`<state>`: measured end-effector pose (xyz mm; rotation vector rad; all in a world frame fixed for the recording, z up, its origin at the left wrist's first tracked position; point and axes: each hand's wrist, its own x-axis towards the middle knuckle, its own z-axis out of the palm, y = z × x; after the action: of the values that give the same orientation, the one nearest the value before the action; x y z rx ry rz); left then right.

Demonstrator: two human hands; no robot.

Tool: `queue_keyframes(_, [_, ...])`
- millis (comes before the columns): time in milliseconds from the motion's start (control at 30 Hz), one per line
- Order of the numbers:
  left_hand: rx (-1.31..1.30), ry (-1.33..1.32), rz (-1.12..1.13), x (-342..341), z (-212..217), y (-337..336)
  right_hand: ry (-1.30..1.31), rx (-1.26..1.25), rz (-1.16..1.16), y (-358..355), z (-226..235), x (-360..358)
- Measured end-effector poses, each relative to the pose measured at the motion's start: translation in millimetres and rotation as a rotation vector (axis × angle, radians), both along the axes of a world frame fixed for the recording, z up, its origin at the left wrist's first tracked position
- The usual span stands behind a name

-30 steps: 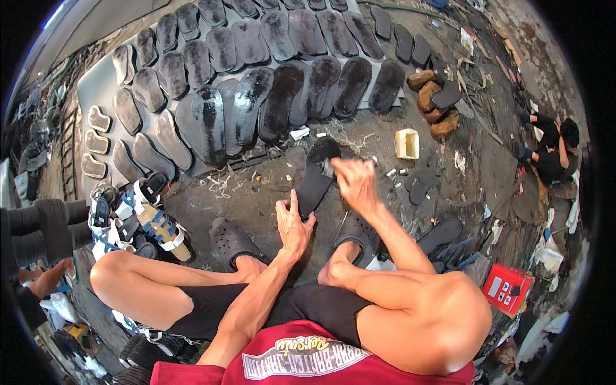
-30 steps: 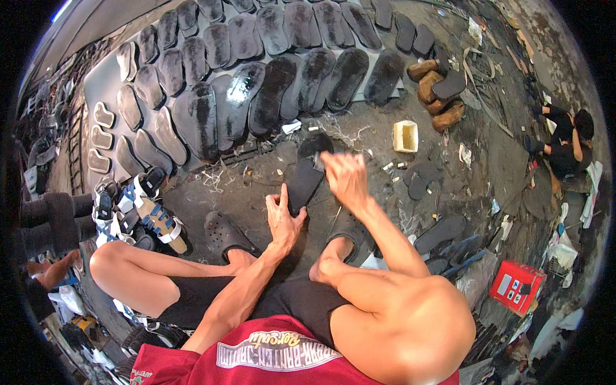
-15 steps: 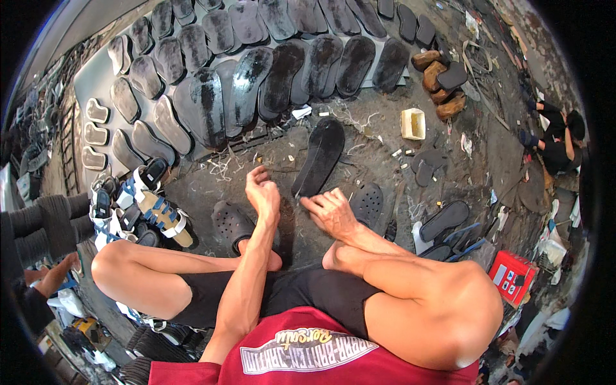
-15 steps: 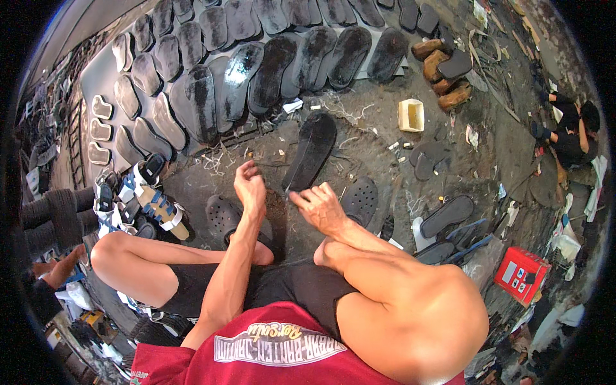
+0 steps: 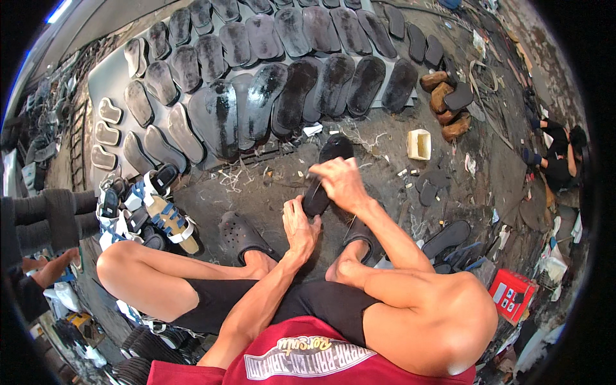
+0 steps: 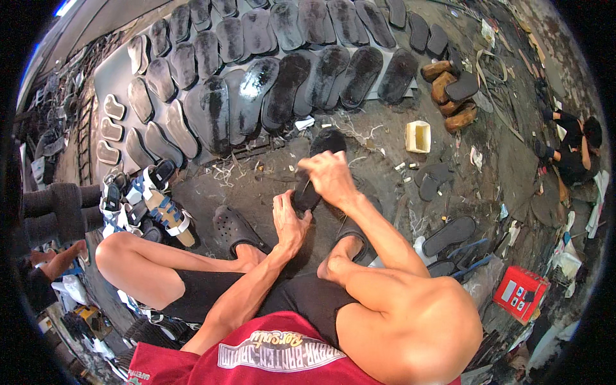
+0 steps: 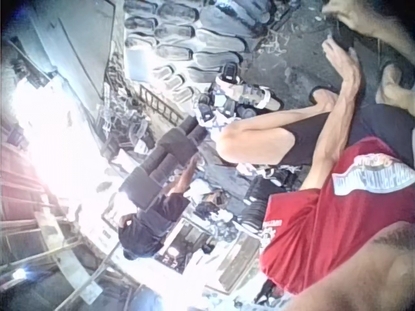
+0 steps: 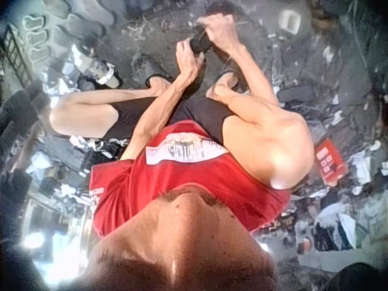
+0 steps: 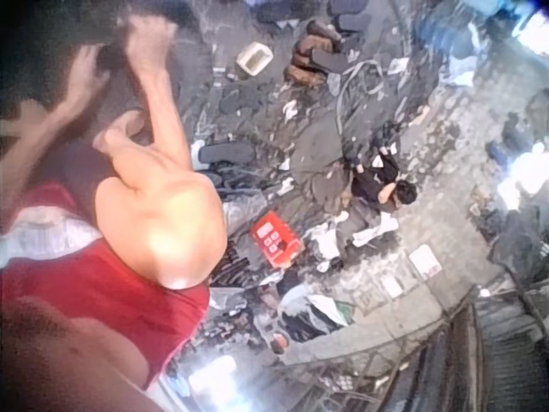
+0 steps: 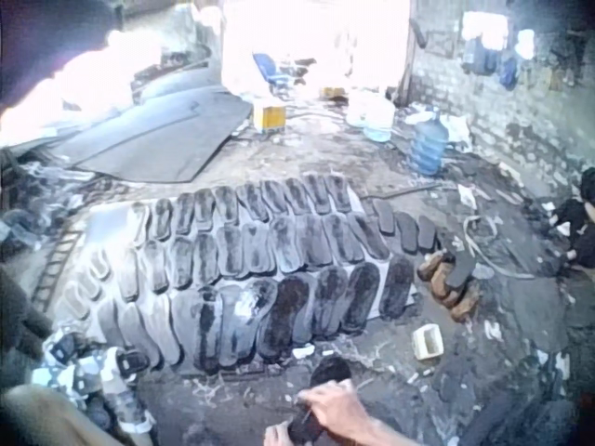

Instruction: The person sits on the ground and repeatedly scrubs black shoe insoles with a brush and a liquid from a small container. They handle the insoles one at a time, scrubbing them and placing them back in a row on the ground.

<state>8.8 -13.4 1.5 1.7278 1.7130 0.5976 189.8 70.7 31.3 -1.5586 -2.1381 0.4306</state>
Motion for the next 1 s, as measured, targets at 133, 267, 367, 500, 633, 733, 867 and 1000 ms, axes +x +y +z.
queue_keyframes(133, [0.005,-0.032,0.006,11,4,11,-0.135,0.060,-0.343,22,5,35])
queue_keyframes(267, [-0.001,-0.158,0.082,4,0,4,-0.132,0.148,-0.252,-8,-12,15])
queue_keyframes(367, [0.152,-0.339,0.454,4,9,19,-0.223,0.181,-0.057,-52,-7,-29])
queue_keyframes(500, [0.216,-0.455,0.750,-24,0,52,0.092,0.010,-0.046,-81,-3,-50])
queue_keyframes(633, [0.103,-0.321,0.493,-18,-5,39,0.635,-0.171,-0.500,-51,41,-9])
queue_keyframes(733, [0.091,-0.043,0.061,12,7,20,1.006,-0.214,-0.804,-34,43,45])
queue_keyframes(867, [0.038,0.036,0.010,23,-1,17,1.229,-0.168,-0.758,-31,57,74])
queue_keyframes(1000, [-0.016,0.014,0.031,18,1,27,1.283,-0.195,-0.811,-34,43,74])
